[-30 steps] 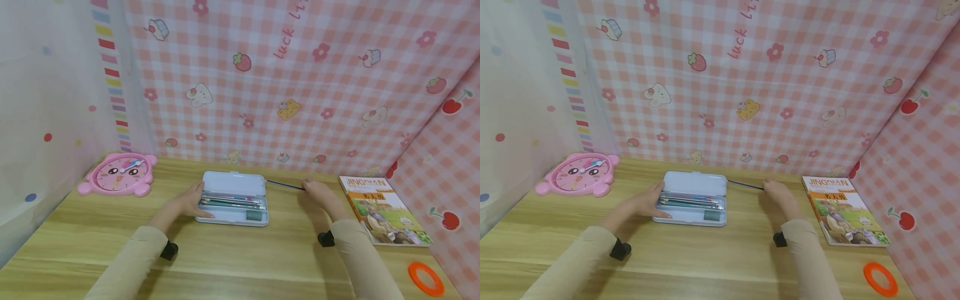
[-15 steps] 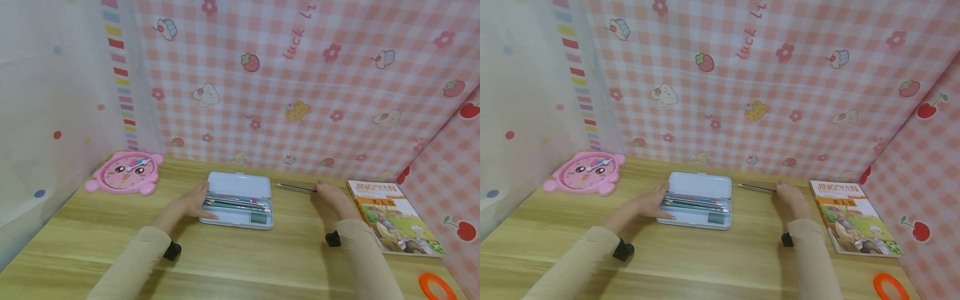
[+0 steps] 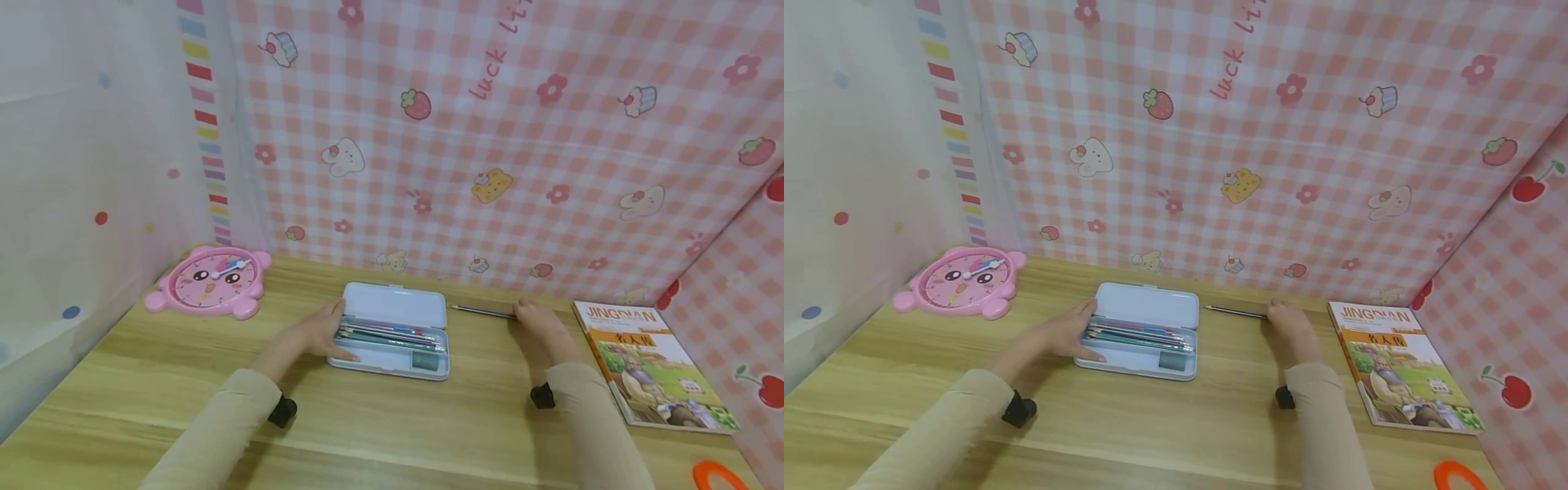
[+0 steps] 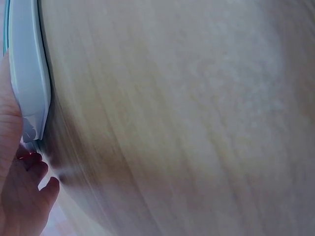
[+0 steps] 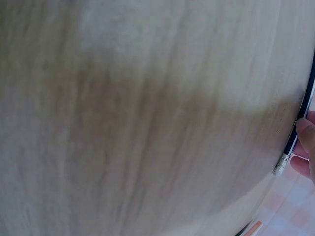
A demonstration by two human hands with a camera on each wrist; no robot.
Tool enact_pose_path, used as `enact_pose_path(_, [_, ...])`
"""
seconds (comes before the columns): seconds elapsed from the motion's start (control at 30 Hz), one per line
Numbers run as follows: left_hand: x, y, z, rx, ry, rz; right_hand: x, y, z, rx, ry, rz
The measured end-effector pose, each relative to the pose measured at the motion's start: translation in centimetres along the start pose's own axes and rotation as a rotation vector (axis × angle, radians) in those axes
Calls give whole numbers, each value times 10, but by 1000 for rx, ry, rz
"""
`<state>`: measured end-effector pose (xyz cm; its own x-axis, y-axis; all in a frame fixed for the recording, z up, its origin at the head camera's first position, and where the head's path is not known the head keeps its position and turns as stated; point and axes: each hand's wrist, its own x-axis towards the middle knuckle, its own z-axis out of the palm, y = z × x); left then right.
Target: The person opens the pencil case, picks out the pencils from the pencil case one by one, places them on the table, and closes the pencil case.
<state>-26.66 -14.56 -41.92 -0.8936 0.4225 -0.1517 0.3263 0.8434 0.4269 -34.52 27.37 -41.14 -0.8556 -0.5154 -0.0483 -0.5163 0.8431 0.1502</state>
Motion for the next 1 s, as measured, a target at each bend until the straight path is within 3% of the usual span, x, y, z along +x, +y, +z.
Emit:
enact_pose_path(0.3, [2, 1, 1, -9, -6, 2, -6, 4, -3, 94, 6, 38])
enact_pose_path(0.53, [1, 1, 0, -8, -8, 4, -9, 0, -12, 129, 44, -5])
enact_pose_path(0.7, [2, 1, 1, -15, 5, 12, -8, -17, -20, 161, 83, -35])
enact_pose_path(0.93, [3, 2, 1, -8, -1, -8, 1, -57, -32, 265, 11, -30])
enact_pose_path(1.0, [3, 2, 1, -6, -2, -5, 3, -69, -34, 285, 32, -71])
